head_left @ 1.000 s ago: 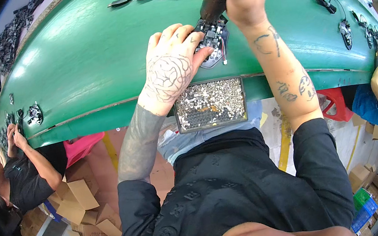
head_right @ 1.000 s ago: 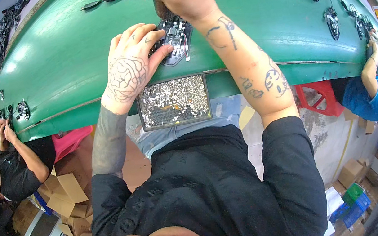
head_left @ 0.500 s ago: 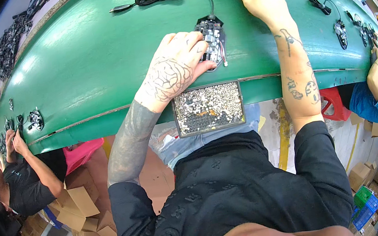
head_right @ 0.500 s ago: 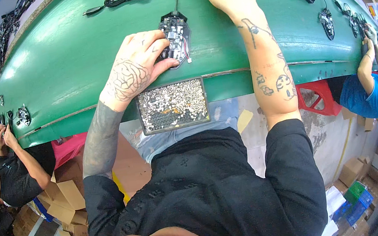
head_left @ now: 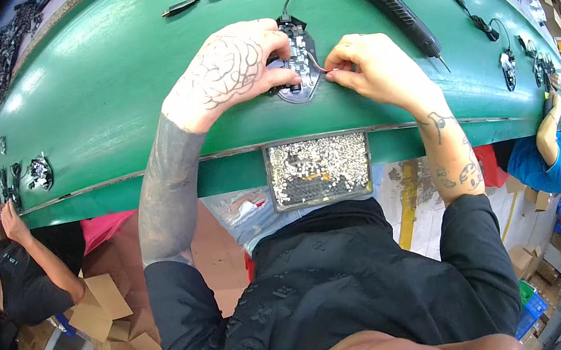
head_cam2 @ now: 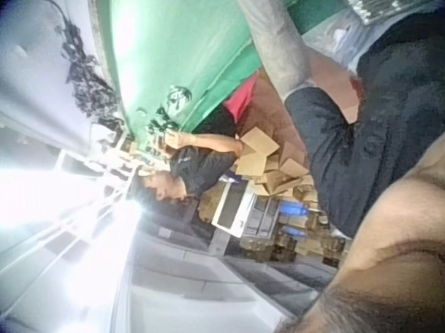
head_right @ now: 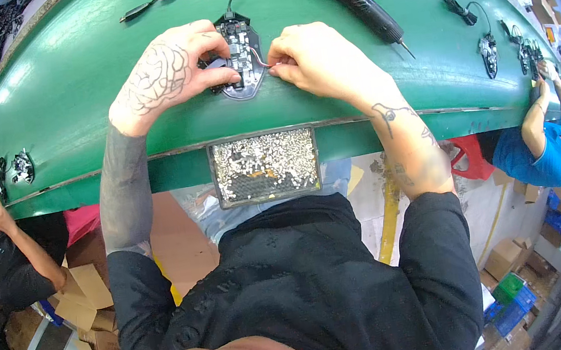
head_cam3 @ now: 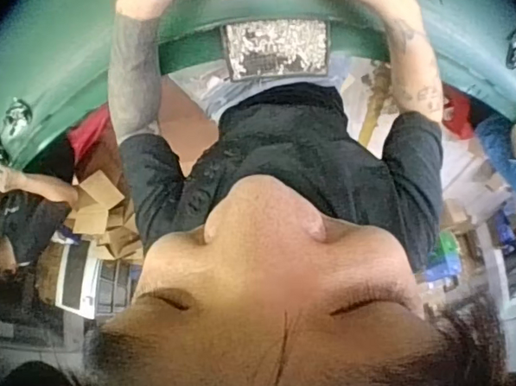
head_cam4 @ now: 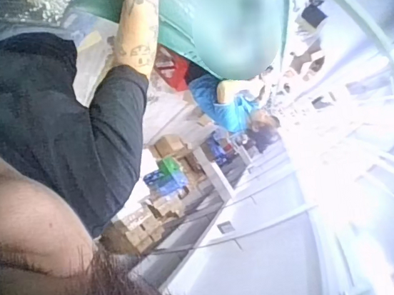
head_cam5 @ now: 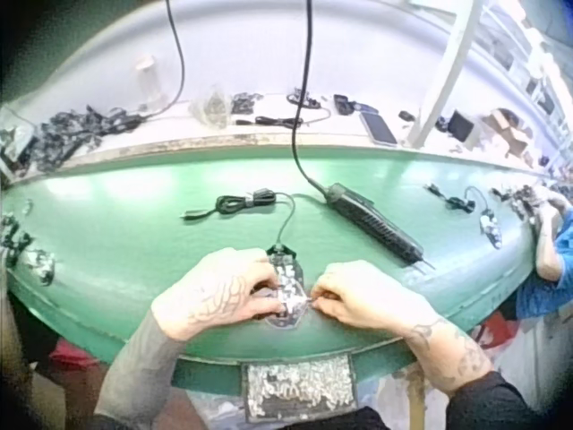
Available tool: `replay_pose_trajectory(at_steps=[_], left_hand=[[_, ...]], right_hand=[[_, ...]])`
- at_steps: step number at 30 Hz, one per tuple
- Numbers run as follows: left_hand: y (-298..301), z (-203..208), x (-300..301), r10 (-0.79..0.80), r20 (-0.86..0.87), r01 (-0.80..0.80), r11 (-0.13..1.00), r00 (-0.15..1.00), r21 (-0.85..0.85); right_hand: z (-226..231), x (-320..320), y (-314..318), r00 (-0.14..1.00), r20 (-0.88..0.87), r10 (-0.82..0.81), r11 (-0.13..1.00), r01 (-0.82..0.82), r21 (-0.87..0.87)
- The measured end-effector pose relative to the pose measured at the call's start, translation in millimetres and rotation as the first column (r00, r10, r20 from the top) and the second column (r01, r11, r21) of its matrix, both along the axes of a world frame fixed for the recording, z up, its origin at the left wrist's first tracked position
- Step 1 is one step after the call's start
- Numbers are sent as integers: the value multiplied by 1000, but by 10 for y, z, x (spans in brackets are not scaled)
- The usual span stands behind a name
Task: The person assembles computer mice by hand, securing internal circuit boards into mouse shells with screws using an electric screwdriver.
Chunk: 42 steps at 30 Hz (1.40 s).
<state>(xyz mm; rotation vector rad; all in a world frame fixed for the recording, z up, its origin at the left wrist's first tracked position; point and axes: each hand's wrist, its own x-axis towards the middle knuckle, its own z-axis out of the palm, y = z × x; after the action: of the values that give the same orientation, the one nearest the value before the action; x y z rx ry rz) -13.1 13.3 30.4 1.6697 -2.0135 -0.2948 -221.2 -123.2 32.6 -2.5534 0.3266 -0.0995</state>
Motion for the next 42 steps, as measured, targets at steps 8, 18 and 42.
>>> replay_pose_trajectory(at_steps=[8, 18, 42], left_hand=[[61, -177, -10, 6, -1, -6, 982, 1000, -191], [5, -316, -40, 68, -105, -92, 968, 992, -235], [-25, -447, -179, 121, -141, -152, 959, 983, -240]], right_hand=[[-17, 256, -53, 937, 64, -344, 768, 242, 593], [77, 328, -199, 937, -203, -285, 680, 347, 646], [132, -158, -115, 928, -94, -361, 599, 308, 739]])
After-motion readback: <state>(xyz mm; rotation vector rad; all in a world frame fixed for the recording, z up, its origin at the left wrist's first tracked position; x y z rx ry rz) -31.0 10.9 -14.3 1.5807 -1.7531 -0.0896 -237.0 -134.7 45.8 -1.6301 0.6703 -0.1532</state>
